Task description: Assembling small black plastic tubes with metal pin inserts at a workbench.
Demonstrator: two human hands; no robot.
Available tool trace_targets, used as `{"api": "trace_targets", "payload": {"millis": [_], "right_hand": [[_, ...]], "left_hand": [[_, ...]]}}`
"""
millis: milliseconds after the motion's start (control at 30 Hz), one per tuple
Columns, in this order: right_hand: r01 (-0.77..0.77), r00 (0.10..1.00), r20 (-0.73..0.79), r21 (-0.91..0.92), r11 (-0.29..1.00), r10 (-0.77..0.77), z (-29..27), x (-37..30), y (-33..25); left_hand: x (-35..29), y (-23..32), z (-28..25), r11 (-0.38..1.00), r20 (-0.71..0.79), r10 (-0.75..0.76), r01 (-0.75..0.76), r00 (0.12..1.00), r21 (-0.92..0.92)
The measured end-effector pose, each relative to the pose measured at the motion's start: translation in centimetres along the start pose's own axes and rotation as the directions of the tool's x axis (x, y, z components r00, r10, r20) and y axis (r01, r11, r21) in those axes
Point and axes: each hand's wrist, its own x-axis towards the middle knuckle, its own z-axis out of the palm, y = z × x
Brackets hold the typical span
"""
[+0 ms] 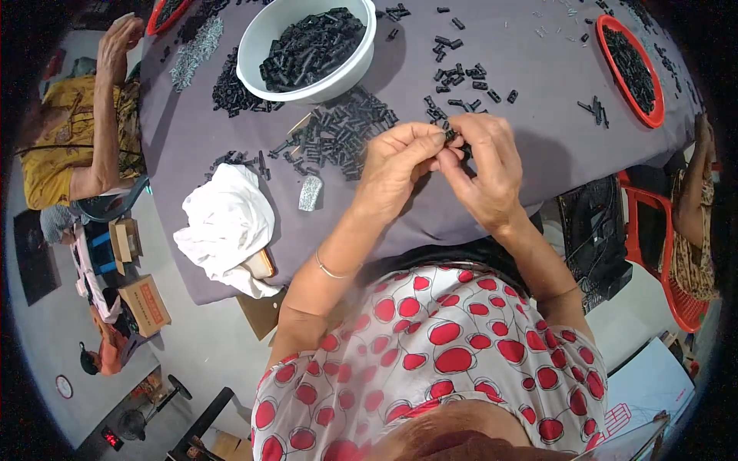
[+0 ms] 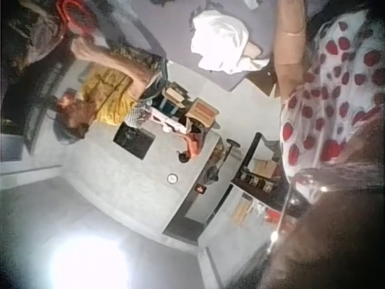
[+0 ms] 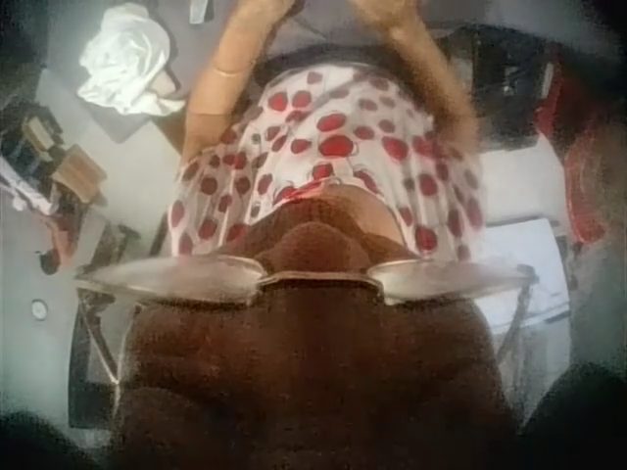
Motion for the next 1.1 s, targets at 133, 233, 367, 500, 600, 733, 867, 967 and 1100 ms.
{"api": "trace_targets", "payload": {"millis": [133, 233, 367, 500, 600, 733, 867, 967, 1100], "right_hand": [[0.006, 1.0, -0.017, 0.073, 0.997, -0.005, -0.3, 0.0, 0.2], [0.019, 1.0, -0.025, 0.094, 0.995, -0.017, -0.5, 0.1, 0.2], [0.012, 1.0, 0.003, 0.109, 0.994, -0.013, -0.5, -0.2, 0.4], [0.036, 0.999, -0.017, 0.108, 0.993, -0.035, 0.0, -0.3, 0.5], [0.064, 0.998, -0.001, 0.083, 0.995, -0.064, 0.1, -0.1, 0.4], [0.048, 0.999, 0.022, -0.019, 0.999, -0.048, -0.5, 0.3, 0.0], [0.038, 0.994, 0.109, -0.14, 0.989, -0.023, -0.8, 0.5, -0.2], [0.007, 0.981, 0.194, -0.173, 0.985, 0.027, -1.0, 0.4, -0.6], [0.021, 0.979, 0.202, -0.218, 0.976, 0.025, -1.1, 0.4, -0.8]], "left_hand": [[-0.2, 0.2, -0.1, 0.998, 0.027, -0.051, 0.052, 0.998, -0.044], [-0.2, 0.1, -0.1, 0.997, 0.043, -0.072, 0.073, 0.996, -0.018], [-0.2, 0.2, 0.5, 0.998, 0.011, -0.057, 0.057, 0.998, 0.038], [-0.1, 0.0, 0.5, 0.996, -0.042, -0.042, 0.045, 0.998, 0.074], [-0.2, 0.1, 0.5, 0.997, -0.073, -0.029, 0.034, 0.997, 0.07], [-0.2, 0.1, 0.7, 0.999, -0.112, -0.001, 0.005, 0.994, 0.041], [-0.2, 0.0, 0.8, 0.998, -0.095, 0.011, -0.004, 0.995, 0.069], [-0.2, 0.0, 0.7, 0.996, -0.09, 0.016, -0.008, 0.996, 0.09], [-0.3, 0.3, 1.0, 0.989, -0.116, -0.014, 0.03, 0.993, 0.142]]}}
